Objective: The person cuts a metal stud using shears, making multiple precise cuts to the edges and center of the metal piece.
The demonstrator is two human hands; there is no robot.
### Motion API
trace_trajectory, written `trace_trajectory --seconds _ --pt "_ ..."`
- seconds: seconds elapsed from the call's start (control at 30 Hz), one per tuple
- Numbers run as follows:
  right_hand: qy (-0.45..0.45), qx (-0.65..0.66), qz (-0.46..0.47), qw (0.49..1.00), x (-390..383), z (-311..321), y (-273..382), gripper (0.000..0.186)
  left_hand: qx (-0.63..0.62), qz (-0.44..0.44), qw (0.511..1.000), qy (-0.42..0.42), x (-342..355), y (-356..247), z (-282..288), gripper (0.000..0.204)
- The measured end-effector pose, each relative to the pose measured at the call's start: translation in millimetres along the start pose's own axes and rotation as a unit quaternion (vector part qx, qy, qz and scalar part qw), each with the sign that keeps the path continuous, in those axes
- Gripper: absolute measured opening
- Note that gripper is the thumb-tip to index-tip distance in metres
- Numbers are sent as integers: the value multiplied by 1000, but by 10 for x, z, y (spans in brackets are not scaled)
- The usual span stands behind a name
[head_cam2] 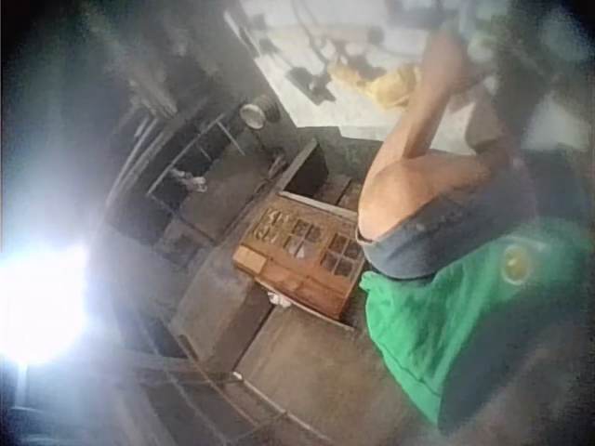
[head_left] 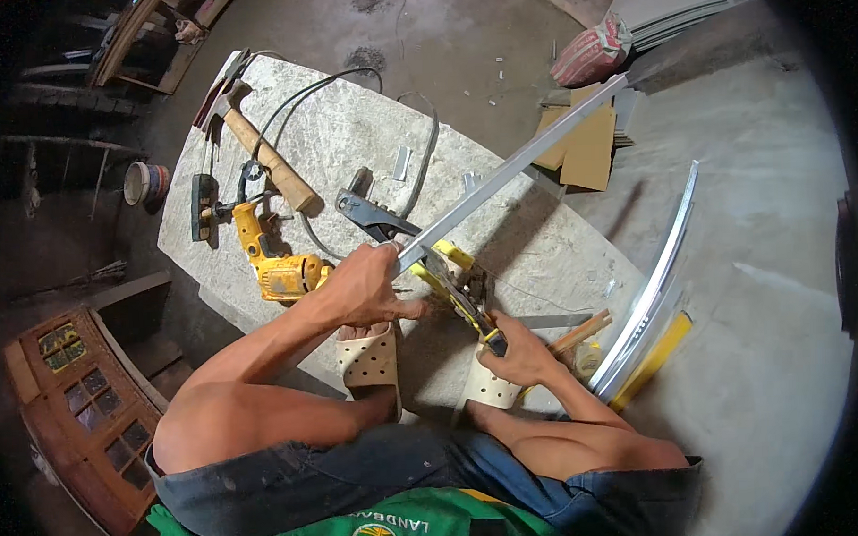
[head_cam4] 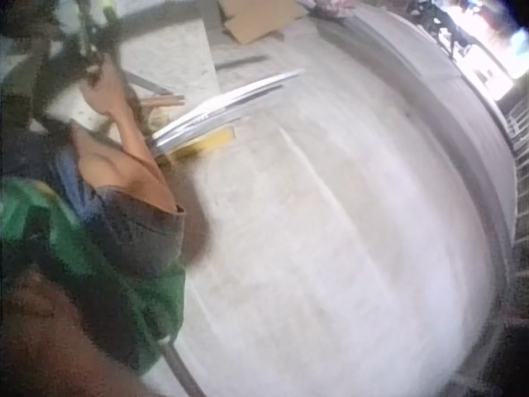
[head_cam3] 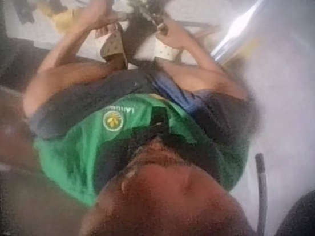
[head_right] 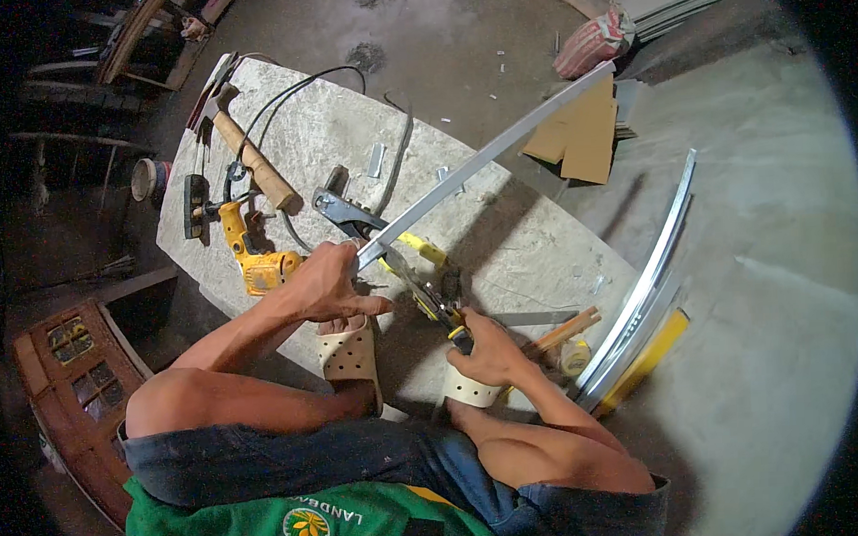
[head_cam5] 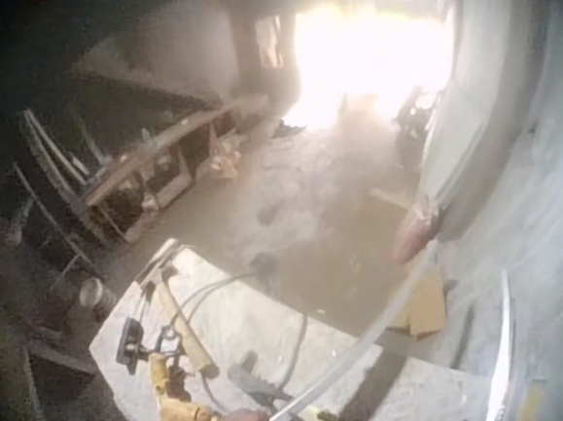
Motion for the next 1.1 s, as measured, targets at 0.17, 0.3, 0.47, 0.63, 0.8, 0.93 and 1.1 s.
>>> trace_trajectory --seconds 0.17,0.3,0.47,0.63,0.8,0.93,1.1 --pt "64 21 -4 998 -26 30 -86 69 -79 47 992 83 -7 49 -81 48" --pt "43 -14 -10 999 -16 41 -134 70 -15 -26 999 29 29 -28 -23 48" --pt "-27 -29 6 999 -45 65 -46 53 -28 -19 999 20 12 -102 -7 46" --pt "-13 -7 -18 1000 47 3 -73 34 -26 -39 999 -10 -23 -103 -10 43" --pt "-35 -14 -26 999 66 -63 -91 29 -10 -48 999 -6 -23 -70 -59 51" --pt "-45 -41 -32 998 73 -113 -238 29 -7 -51 999 14 18 -50 -94 61" --pt "-113 -5 -88 990 -8 264 -128 29 -95 -112 986 -74 -174 27 13 61"
Point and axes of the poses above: each hand's wrist, its own x-axis towards the middle knuckle, its own z-axis out of the back of the hand, y = z × x, the point moved 8 cm from there along x, towards the middle knuckle, and after that the axes turned 3 degrees about -z, right-handed, at the moved point
